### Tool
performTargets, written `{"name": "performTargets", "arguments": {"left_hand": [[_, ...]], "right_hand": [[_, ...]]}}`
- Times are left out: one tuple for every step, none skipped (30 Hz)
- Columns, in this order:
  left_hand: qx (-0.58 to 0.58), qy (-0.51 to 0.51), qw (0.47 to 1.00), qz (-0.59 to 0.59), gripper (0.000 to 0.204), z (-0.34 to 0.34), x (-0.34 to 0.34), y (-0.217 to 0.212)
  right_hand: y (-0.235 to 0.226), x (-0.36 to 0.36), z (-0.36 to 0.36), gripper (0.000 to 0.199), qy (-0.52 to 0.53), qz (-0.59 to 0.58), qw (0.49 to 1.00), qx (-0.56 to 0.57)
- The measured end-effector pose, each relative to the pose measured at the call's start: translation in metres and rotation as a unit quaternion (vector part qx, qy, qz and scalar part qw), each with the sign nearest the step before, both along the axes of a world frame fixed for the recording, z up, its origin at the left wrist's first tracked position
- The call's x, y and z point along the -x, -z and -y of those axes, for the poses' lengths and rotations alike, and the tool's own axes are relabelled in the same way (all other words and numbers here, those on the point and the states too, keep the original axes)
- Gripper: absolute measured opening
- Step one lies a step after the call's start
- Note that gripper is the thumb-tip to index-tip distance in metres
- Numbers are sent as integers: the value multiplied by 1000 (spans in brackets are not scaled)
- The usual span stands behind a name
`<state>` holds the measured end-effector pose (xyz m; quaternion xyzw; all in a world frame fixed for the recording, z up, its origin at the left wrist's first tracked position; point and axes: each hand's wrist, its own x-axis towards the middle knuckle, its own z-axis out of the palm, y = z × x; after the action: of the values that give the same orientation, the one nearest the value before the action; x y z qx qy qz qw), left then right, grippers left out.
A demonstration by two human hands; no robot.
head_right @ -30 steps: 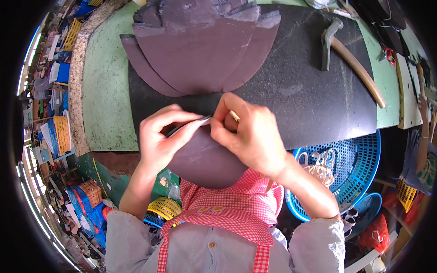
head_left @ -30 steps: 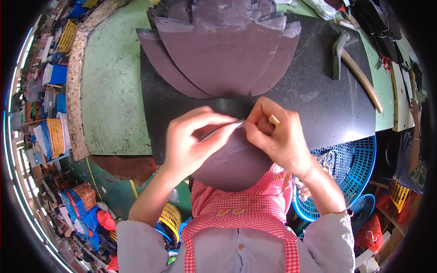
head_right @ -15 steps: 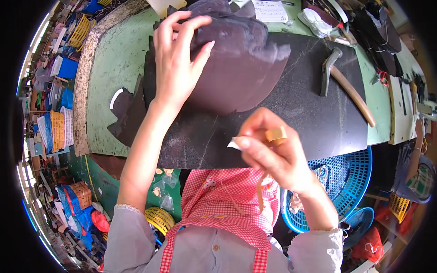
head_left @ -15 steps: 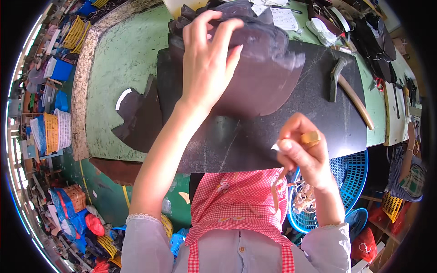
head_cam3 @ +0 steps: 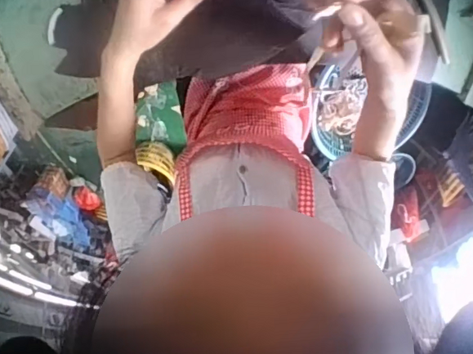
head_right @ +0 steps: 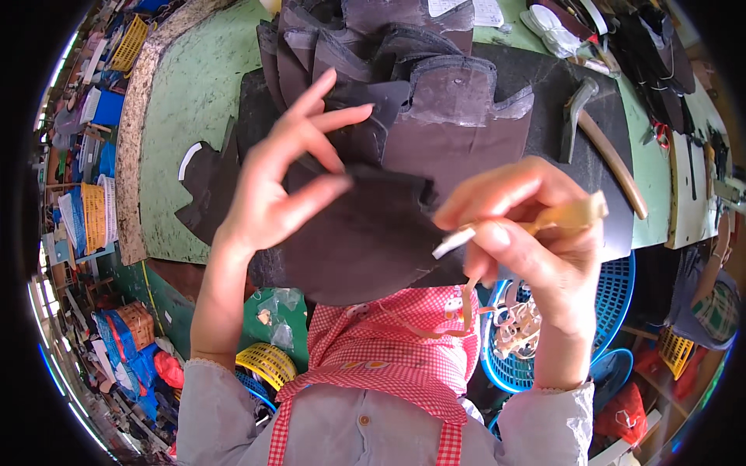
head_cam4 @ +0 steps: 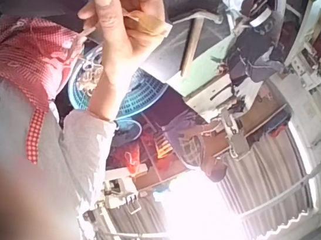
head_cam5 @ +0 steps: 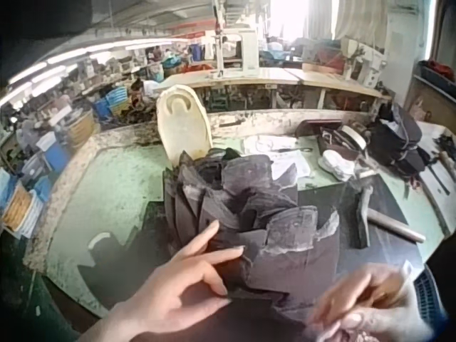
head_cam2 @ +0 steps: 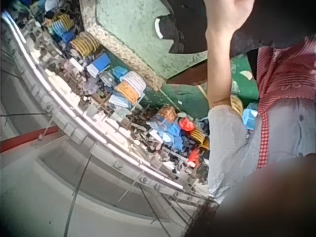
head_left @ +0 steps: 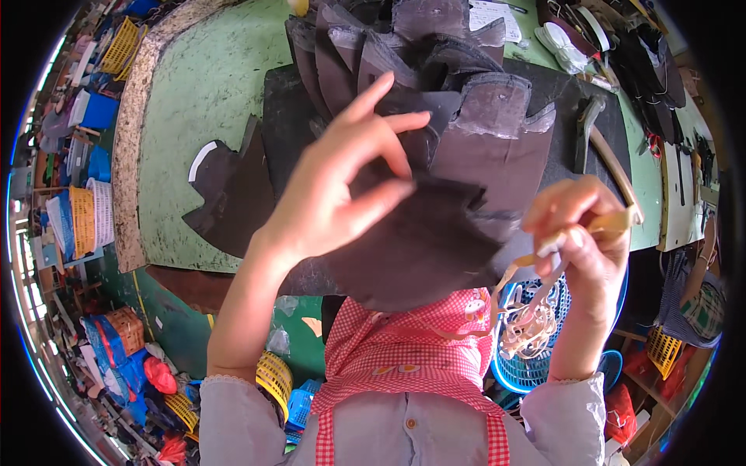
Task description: Applying adhesive tape to the edges of leather shoe components and folding them over to prepare for stitching.
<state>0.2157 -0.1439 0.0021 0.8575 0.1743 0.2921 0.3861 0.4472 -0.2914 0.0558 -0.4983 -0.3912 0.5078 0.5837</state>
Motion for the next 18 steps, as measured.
{"name": "performTargets", "arguments": {"left_hand": [[-16,4,1000,-2,20,5,-2,6],[-52,1,999,16,21,11,0,6],[-109,-30,992,48,20,15,3,2],[-139,-61,984,95,19,24,15,-2],[-124,-54,983,126,18,31,19,-6],[-23,-54,978,199,18,45,18,-5],[60,-90,966,235,18,63,15,-13],[136,-137,965,177,21,76,17,-15],[157,-110,977,93,32,75,19,-13],[271,-128,950,82,42,76,13,-4],[315,-107,942,49,49,71,16,8],[325,-114,937,56,52,71,15,19],[330,-107,936,57,53,70,12,26],[333,-102,936,57,54,70,12,29],[335,-88,936,62,58,70,13,30],[338,-89,935,61,58,69,13,30],[326,-79,940,63,60,68,14,29],[315,-68,944,66,62,67,15,28]], "right_hand": [[2,2,0,25,-3,12,1000,2],[3,3,0,24,-6,25,1000,4],[1,5,3,24,4,15,1000,-8],[3,4,5,23,-7,-11,1000,-14],[3,-2,7,24,-1,-15,1000,-23],[4,-2,9,26,23,-33,998,-44],[-3,0,10,29,18,-46,998,-40],[-1,4,11,30,14,-34,998,-56],[2,9,10,29,-10,-8,998,-59],[6,15,6,27,-36,17,997,-63],[7,20,-4,20,-93,141,983,-70],[8,32,-8,15,-95,219,971,-7],[22,34,-17,14,-120,339,931,-68],[37,37,-23,16,-106,369,918,-105],[43,42,-24,16,-97,365,922,-82],[45,45,-26,17,-89,362,926,-60],[45,45,-28,16,-92,381,918,-56],[46,47,-27,16,-94,380,919,-53]]}}
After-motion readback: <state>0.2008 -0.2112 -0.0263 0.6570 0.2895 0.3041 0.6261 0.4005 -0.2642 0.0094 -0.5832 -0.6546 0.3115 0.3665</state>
